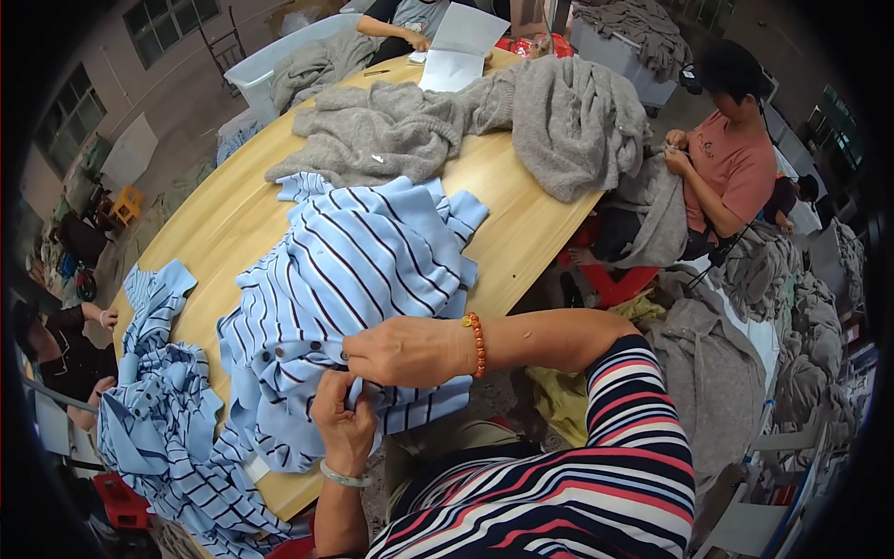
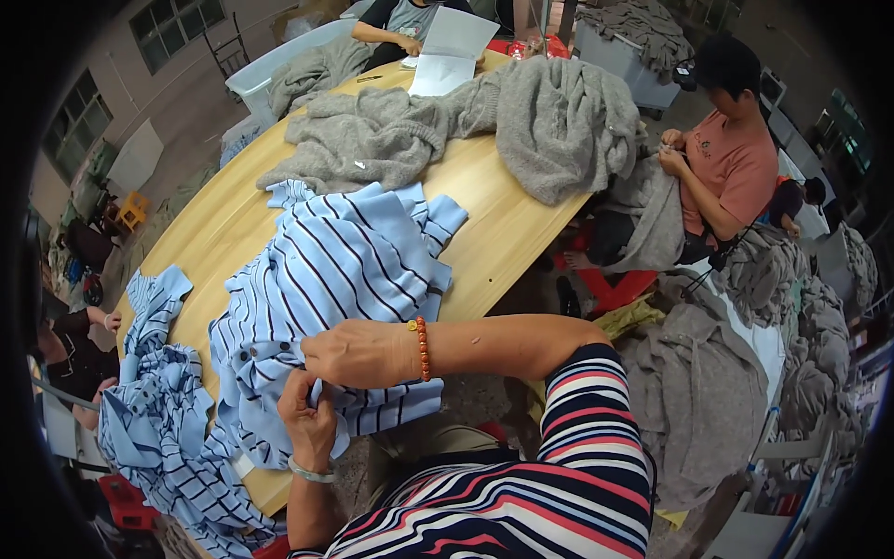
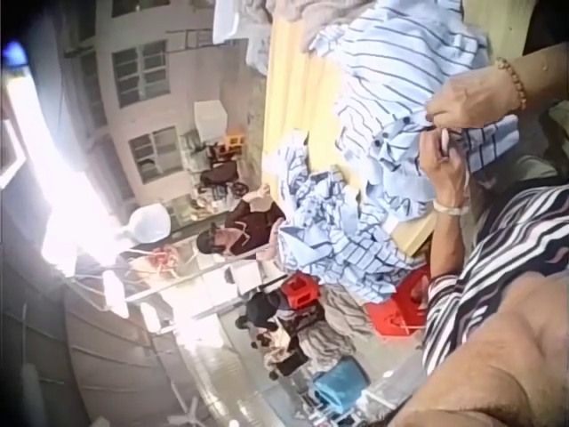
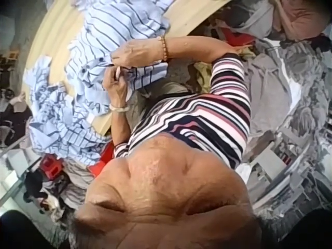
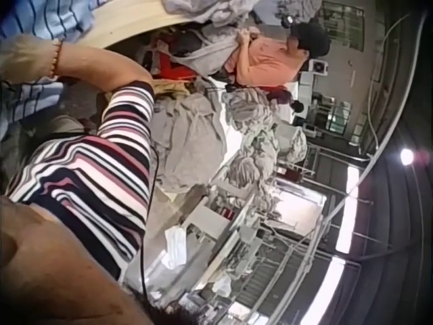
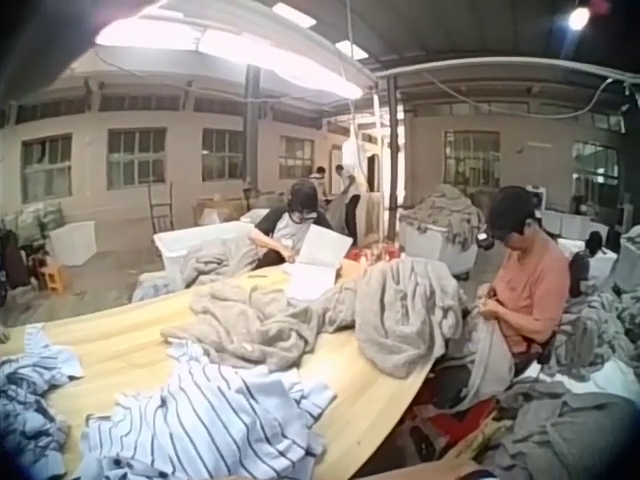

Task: Trim loose threads from a garment using scissors and button up a shirt for quality inspection.

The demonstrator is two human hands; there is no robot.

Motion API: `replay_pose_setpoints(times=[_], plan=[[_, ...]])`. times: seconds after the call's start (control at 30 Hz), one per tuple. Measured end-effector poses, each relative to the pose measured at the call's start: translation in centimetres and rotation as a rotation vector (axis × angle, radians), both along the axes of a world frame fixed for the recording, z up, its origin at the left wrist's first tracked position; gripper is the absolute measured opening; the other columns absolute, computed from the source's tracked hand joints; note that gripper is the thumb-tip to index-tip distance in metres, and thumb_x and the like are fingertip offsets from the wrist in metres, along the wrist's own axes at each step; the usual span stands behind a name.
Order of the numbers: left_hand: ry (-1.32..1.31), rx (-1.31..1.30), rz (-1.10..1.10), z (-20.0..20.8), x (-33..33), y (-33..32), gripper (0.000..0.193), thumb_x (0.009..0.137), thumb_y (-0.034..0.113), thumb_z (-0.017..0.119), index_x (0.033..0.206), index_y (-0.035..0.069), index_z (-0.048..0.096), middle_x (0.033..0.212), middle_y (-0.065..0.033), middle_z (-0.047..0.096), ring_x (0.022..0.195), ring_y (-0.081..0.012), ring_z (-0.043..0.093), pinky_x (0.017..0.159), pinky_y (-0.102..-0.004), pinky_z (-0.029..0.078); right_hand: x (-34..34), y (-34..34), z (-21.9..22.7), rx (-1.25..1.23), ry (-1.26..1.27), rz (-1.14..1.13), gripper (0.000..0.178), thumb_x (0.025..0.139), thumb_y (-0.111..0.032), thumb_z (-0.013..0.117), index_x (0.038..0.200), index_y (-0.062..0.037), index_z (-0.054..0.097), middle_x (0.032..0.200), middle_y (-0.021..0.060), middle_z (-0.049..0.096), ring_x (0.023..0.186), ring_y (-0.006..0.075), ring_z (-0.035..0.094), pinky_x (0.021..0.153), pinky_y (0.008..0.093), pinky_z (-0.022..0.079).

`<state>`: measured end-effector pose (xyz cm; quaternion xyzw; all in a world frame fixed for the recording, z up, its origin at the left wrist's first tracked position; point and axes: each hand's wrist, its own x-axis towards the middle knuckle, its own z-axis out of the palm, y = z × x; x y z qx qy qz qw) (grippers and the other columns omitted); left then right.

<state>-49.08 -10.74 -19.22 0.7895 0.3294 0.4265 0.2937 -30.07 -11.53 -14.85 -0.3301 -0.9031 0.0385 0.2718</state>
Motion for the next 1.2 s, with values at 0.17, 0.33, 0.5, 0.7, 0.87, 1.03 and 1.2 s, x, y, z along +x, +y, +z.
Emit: replay_pose_setpoints(times=[0.17, 0.33, 0.5, 0.7, 0.87, 1.03, 1.2], plan=[[0.045, -0.012, 0.031, -0.7, -0.5, 0.2, 0.012, 0.072, -0.006, 0.057, 0.082, -0.001, 0.057, 0.07, -0.0094, 0.051, 0.063, -0.0219, 0.051, 0.06, -0.0285, 0.041, -0.5, -0.1, -0.6, 0.104, -0.02, 0.049, 0.011, 0.078, -0.008, 0.056, 0.083, 0.0009, 0.055, 0.082, 0.0127, 0.052, 0.075, 0.0276, 0.06, 0.064, 0.0342, 0.051], [-0.514, -0.898, -0.401, -1.3, -0.9, 0.9, 0.031, 0.081, 0.003, 0.066, 0.111, -0.003, 0.059, 0.107, -0.0063, 0.063, 0.097, -0.0143, 0.059, 0.086, -0.0258, 0.044, 0.6, -0.7, 0.1, 0.01, 0.026, 0.052, 0.015, 0.075, -0.005, 0.058, 0.089, 0.0014, 0.056, 0.086, 0.012, 0.053, 0.076, 0.0261, 0.059, 0.064, 0.0334, 0.05], [-0.89, -1.185, -0.401, -2.7, -0.6, 1.8, 0.022, 0.089, 0.01, 0.064, 0.107, -0.003, 0.059, 0.103, -0.0089, 0.064, 0.094, -0.0165, 0.061, 0.086, -0.0304, 0.047, 0.2, -0.2, 0.1, -0.058, 0.07, 0.055, 0.015, 0.073, -0.001, 0.06, 0.086, -0.0008, 0.054, 0.084, 0.0109, 0.052, 0.074, 0.0267, 0.059, 0.062, 0.0342, 0.05], [-0.797, -0.941, -0.138, -1.8, 1.0, 0.8, 0.011, 0.09, 0.011, 0.066, 0.087, 0.001, 0.065, 0.077, -0.0012, 0.064, 0.068, -0.0068, 0.056, 0.063, -0.021, 0.044, -0.2, -0.6, 0.7, -0.025, 0.078, -0.031, 0.022, 0.071, 0.002, 0.065, 0.092, -0.0005, 0.058, 0.088, 0.012, 0.06, 0.075, 0.027, 0.063, 0.062, 0.0345, 0.053], [-0.364, -0.494, 0.098, 0.2, -0.1, -0.9, 0.019, 0.092, 0.013, 0.061, 0.077, 0.003, 0.06, 0.066, 0.0067, 0.049, 0.062, -0.0015, 0.039, 0.054, -0.0223, 0.028, -0.6, -1.5, 1.1, -0.009, 0.088, -0.015, 0.024, 0.073, -0.003, 0.063, 0.095, 0.0025, 0.056, 0.088, 0.0144, 0.057, 0.078, 0.0287, 0.06, 0.066, 0.0351, 0.051], [-0.902, -0.808, 0.009, 1.1, 1.1, -0.7, 0.008, 0.092, 0.008, 0.059, 0.085, 0.005, 0.06, 0.082, 0.0005, 0.062, 0.073, -0.0053, 0.055, 0.065, -0.0221, 0.044, -1.6, -1.6, 1.4, 0.181, 0.112, -0.045, 0.012, 0.077, -0.009, 0.054, 0.084, 0.0007, 0.051, 0.083, 0.0129, 0.052, 0.075, 0.0259, 0.057, 0.066, 0.0328, 0.049], [-0.88, -0.924, -0.213, 0.1, -0.1, 0.6, 0.008, 0.092, 0.005, 0.058, 0.097, 0.001, 0.062, 0.091, -0.0035, 0.065, 0.079, -0.0081, 0.059, 0.072, -0.0234, 0.047, -1.0, -2.1, 1.6, 0.126, 0.07, -0.061, 0.012, 0.077, -0.009, 0.054, 0.082, 0.0015, 0.051, 0.083, 0.0128, 0.052, 0.075, 0.0255, 0.057, 0.066, 0.0322, 0.05]])
